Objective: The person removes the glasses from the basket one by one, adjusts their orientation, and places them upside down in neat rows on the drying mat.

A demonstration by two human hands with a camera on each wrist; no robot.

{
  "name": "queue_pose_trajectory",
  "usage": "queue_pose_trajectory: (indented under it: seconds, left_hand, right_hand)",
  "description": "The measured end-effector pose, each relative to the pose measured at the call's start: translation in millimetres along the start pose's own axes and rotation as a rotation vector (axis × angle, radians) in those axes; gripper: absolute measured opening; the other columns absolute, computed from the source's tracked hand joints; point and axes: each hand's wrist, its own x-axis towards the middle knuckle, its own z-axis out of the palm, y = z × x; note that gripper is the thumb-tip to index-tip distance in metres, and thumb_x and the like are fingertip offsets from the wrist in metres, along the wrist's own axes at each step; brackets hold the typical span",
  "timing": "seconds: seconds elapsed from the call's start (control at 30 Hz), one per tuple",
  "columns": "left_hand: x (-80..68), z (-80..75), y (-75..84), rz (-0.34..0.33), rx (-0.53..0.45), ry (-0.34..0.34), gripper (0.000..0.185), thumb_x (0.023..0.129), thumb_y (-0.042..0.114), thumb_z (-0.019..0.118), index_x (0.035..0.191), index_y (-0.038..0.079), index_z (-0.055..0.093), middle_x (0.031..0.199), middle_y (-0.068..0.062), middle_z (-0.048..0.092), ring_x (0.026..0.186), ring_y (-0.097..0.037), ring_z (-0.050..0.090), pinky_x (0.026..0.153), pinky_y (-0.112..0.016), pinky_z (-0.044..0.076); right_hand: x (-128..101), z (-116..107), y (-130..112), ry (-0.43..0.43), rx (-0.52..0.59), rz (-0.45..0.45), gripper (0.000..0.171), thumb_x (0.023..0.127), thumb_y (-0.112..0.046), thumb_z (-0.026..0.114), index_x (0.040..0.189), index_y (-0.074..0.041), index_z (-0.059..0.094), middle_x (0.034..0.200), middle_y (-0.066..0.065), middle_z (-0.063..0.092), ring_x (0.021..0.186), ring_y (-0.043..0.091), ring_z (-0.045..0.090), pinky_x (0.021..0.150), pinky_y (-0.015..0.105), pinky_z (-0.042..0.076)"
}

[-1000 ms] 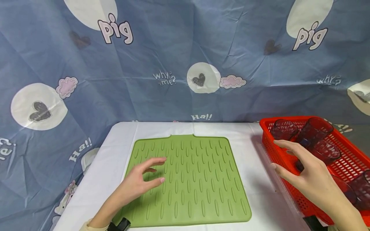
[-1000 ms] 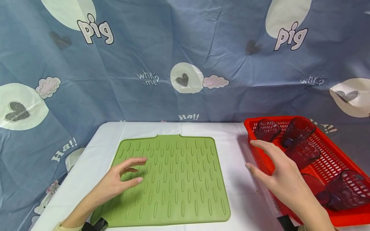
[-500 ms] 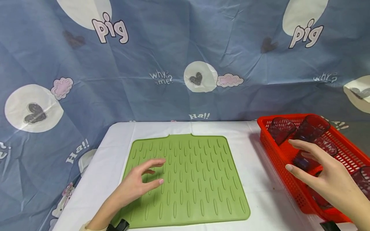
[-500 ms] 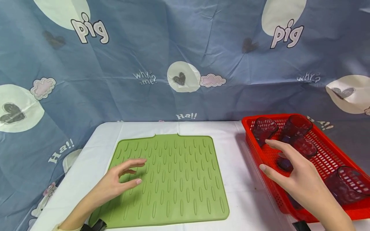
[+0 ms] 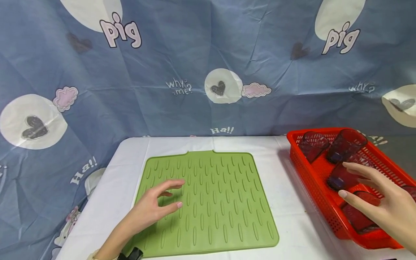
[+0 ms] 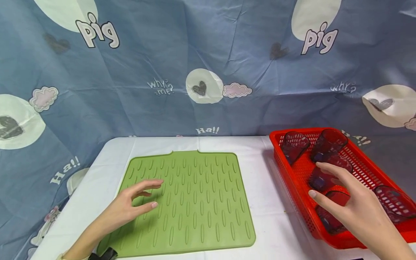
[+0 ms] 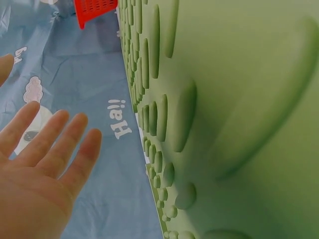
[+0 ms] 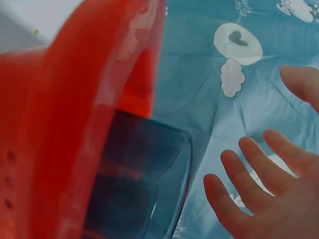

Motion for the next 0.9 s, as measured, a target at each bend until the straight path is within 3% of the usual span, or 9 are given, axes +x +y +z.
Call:
queue_pose_trajectory:
  seconds: [0.17,0.27,0.4,0.47,0.63,0.7,0.77,0.83,0.9]
  left_hand:
    - [0.2,-0.3,0.3,0.008,0.007,-0.001,0.053,0.088,0.02,0.076,0.135,0.029,0.056,0.132,0.011,0.058,0.12,-0.02,0.056,0.095,-0.038,0.05]
    - [0.5,0.2,-0.3,0.026,0.003,-0.003,0.051,0.088,0.021,0.076,0.135,0.028,0.056,0.132,0.01,0.058,0.12,-0.02,0.056,0.094,-0.04,0.051]
    - [0.1,1.3,-1.8,0.032,-0.017,-0.01,0.05,0.089,0.022,0.076,0.135,0.027,0.057,0.131,0.009,0.059,0.12,-0.017,0.056,0.094,-0.042,0.051]
    - [-0.1,1.7,-2.5,0.023,-0.023,-0.015,0.05,0.088,0.022,0.076,0.134,0.027,0.057,0.131,0.009,0.06,0.12,-0.017,0.056,0.094,-0.042,0.051]
    - [0.2,2.0,-3.2,0.004,-0.025,-0.02,0.05,0.088,0.024,0.076,0.134,0.029,0.057,0.129,0.01,0.06,0.119,-0.017,0.056,0.094,-0.041,0.052]
    - [0.2,2.0,-3.1,0.0,-0.028,-0.022,0.05,0.088,0.025,0.076,0.134,0.029,0.057,0.129,0.009,0.06,0.119,-0.019,0.057,0.093,-0.04,0.052]
    - [0.2,1.9,-2.8,-0.005,-0.031,-0.024,0.05,0.088,0.025,0.076,0.134,0.028,0.057,0.13,0.008,0.06,0.119,-0.021,0.057,0.093,-0.04,0.052]
    - [0.2,1.8,-2.6,-0.01,-0.035,-0.025,0.05,0.088,0.025,0.076,0.134,0.028,0.057,0.13,0.008,0.06,0.119,-0.024,0.057,0.094,-0.04,0.051]
    - [0.4,2.0,-2.6,-0.011,-0.034,-0.025,0.049,0.088,0.025,0.076,0.133,0.028,0.057,0.13,0.007,0.06,0.118,-0.026,0.057,0.094,-0.041,0.051]
  right_hand:
    - [-5,0,11,0.008,0.054,0.023,0.075,0.079,-0.01,0.084,0.145,-0.021,0.049,0.129,-0.026,0.046,0.106,-0.014,0.04,0.081,-0.003,0.028]
    - [-9,-1,22,0.0,0.048,0.073,0.077,0.083,-0.013,0.081,0.149,-0.024,0.043,0.134,-0.028,0.041,0.121,-0.004,0.043,0.078,-0.003,0.03]
    - [-13,-1,36,0.028,0.04,0.083,0.078,0.082,-0.011,0.081,0.149,-0.021,0.043,0.13,-0.031,0.039,0.114,-0.003,0.049,0.07,0.0,0.037]
    - [-15,-1,42,0.046,0.04,0.072,0.079,0.08,-0.009,0.083,0.148,-0.019,0.045,0.126,-0.034,0.039,0.097,-0.019,0.041,0.064,0.002,0.04]
    - [-19,1,54,0.066,0.004,0.076,0.081,0.08,-0.011,0.082,0.15,-0.019,0.042,0.137,-0.027,0.037,0.116,-0.019,0.033,0.085,-0.001,0.027]
    - [-21,2,56,0.069,-0.01,0.088,0.082,0.082,-0.011,0.081,0.152,-0.016,0.039,0.149,-0.01,0.037,0.134,-0.008,0.026,0.104,0.009,0.021]
    - [-22,2,57,0.052,-0.019,0.109,0.082,0.082,-0.011,0.08,0.152,-0.011,0.036,0.153,0.011,0.035,0.145,0.018,0.025,0.117,0.035,0.021]
    - [-23,2,58,0.036,-0.03,0.13,0.083,0.083,-0.011,0.079,0.152,-0.005,0.033,0.15,0.031,0.031,0.141,0.047,0.022,0.113,0.065,0.014]
    - [-23,2,60,0.017,-0.039,0.153,0.084,0.084,-0.012,0.078,0.152,0.0,0.03,0.144,0.039,0.031,0.133,0.06,0.022,0.102,0.077,0.013]
